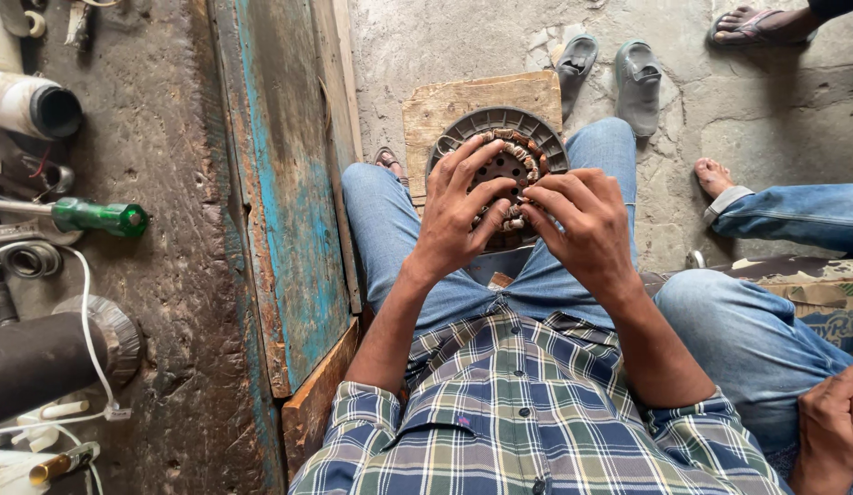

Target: The person winds a thin wire around the slots of a circular motor stator held in their lap. They repeatedly thread the wire through the slots and pull it tight to secure the winding.

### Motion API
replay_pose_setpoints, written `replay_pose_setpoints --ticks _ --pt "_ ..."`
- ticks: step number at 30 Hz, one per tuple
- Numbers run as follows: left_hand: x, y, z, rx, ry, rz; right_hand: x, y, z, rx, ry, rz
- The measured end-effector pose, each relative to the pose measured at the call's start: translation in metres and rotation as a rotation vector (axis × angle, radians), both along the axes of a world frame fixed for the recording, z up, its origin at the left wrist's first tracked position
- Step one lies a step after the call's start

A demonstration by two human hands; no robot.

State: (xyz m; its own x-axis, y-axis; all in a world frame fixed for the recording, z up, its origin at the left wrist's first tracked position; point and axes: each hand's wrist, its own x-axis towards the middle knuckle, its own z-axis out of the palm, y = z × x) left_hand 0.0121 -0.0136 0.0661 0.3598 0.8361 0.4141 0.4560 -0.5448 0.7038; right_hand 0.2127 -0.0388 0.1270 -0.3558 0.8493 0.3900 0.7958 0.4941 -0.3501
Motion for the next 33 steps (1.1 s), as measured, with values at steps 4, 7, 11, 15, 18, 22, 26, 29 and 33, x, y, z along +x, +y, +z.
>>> replay_pose_setpoints --ticks 4,7,11,15,18,22,26,29,33 --pt "0.002 0.0 0.001 0.028 0.02 0.013 -0.009 -0.003 0.001 0.017 -0.034 0.009" --pt "0.003 0.0 0.006 0.025 0.031 -0.002 -0.013 -0.006 -0.006 0.012 0.015 0.006" --pt "0.002 0.002 0.015 0.003 0.086 -0.067 -0.009 -0.011 -0.02 -0.396 0.477 -0.15" --pt "0.008 0.002 0.019 -0.006 0.078 -0.051 0.0 -0.015 -0.04 -0.578 0.888 -0.082" --pt "0.011 0.003 0.017 -0.01 0.078 -0.045 0.002 -0.018 -0.057 -0.553 0.984 -0.086" --pt "0.012 0.004 0.011 0.042 0.059 -0.033 0.001 -0.023 -0.072 -0.578 1.135 -0.128" --pt "0.014 0.003 0.009 0.002 -0.028 -0.006 0.002 -0.022 -0.069 -0.519 1.165 -0.116" --pt "0.015 0.003 0.008 0.012 -0.03 -0.035 0.006 -0.018 -0.056 -0.507 0.852 -0.02" --pt "0.02 0.006 0.009 0.046 -0.058 -0.005 0.005 -0.012 -0.04 -0.496 0.588 -0.022"
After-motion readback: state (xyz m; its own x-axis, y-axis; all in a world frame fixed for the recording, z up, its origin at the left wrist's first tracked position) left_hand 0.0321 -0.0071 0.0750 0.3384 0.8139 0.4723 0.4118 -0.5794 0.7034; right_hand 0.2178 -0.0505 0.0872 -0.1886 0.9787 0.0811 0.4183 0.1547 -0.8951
